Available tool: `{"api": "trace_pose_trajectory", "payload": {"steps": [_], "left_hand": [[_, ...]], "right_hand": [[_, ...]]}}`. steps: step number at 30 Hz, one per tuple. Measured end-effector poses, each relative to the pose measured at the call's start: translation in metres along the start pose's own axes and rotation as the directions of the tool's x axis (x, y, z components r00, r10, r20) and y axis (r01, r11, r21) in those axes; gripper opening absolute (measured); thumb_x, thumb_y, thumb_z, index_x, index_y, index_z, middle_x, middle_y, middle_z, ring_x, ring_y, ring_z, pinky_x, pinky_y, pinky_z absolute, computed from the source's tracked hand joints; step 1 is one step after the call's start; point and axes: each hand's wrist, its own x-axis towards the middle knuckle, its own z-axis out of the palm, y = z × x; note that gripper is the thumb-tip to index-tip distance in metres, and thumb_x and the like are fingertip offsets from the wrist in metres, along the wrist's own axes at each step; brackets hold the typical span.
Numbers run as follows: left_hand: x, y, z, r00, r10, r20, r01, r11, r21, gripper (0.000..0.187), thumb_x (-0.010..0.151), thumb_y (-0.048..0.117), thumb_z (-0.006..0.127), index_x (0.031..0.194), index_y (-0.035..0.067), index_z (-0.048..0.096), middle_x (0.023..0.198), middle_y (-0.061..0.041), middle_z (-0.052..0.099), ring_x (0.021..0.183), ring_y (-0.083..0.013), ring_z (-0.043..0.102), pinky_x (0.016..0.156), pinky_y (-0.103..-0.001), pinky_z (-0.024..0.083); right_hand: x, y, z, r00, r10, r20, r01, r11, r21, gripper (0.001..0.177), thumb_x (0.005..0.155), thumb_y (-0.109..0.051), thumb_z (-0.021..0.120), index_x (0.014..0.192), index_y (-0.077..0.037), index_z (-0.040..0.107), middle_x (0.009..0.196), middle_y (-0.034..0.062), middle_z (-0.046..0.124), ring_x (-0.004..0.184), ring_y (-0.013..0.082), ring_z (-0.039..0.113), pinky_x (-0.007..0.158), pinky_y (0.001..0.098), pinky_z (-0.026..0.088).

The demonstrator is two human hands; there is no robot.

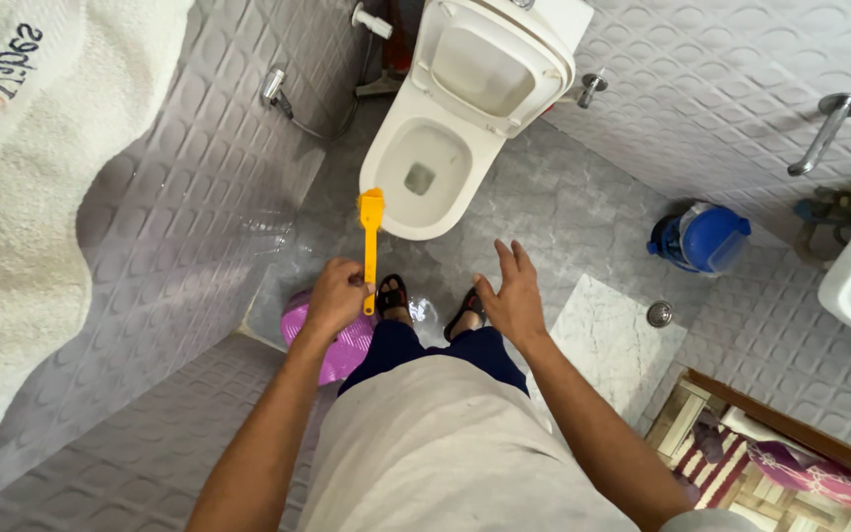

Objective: The person scrubs the toilet bowl and surrounding fixtures with a yellow brush, then applies liquid soap to the sink and scrubs the basin and faucet. The person rinses the brush and washes their hands under running water.

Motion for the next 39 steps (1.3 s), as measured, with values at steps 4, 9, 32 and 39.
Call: {"api": "trace_pose_trajectory", "payload": {"steps": [4,9,32,39], "left_hand": [[-0.003,0.004,-0.003,1.000,0.032,0.002,-0.032,0.999,0.040,0.023,0.076,0.016,0.081,0.088,-0.002,0.070,0.101,-0.017,0.064,0.098,-0.0347,0.062,0.085,-0.041,0.051],[-0.006,0.021,0.001,0.999,-0.008,0.046,0.009,1.000,-0.016,0.027,0.075,0.016,0.082,0.093,-0.001,0.071,0.099,-0.017,0.064,0.092,-0.0338,0.064,0.081,-0.041,0.052],[-0.026,0.125,0.038,0.980,0.095,0.175,-0.096,0.995,-0.004,0.019,0.085,0.021,0.074,0.098,0.008,0.076,0.100,-0.013,0.072,0.092,-0.0328,0.070,0.080,-0.044,0.054],[-0.012,0.124,0.036,0.980,0.000,0.200,-0.002,1.000,0.012,0.025,0.081,0.022,0.076,0.102,0.009,0.075,0.102,-0.011,0.072,0.091,-0.0285,0.072,0.079,-0.041,0.055]], "right_hand": [[-0.004,-0.004,0.000,1.000,0.018,0.020,-0.018,1.000,0.001,0.069,0.090,-0.028,0.072,0.150,-0.007,0.047,0.155,0.0292,0.040,0.142,0.0465,0.040,0.114,0.0477,0.038],[-0.007,-0.015,-0.003,0.998,-0.013,0.065,0.011,0.999,0.044,0.059,0.090,-0.027,0.070,0.142,-0.005,0.055,0.145,0.0236,0.053,0.134,0.0421,0.050,0.110,0.0443,0.044],[-0.001,-0.051,0.015,0.918,0.292,0.266,-0.395,0.667,0.631,0.019,0.094,-0.017,0.069,0.094,0.001,0.074,0.079,0.0040,0.072,0.071,0.0115,0.063,0.068,0.0280,0.051],[0.004,-0.024,-0.007,0.836,0.390,0.386,-0.544,0.490,0.682,0.019,0.095,-0.018,0.066,0.092,0.001,0.068,0.074,0.0041,0.064,0.062,0.0176,0.060,0.058,0.0337,0.050]]}}
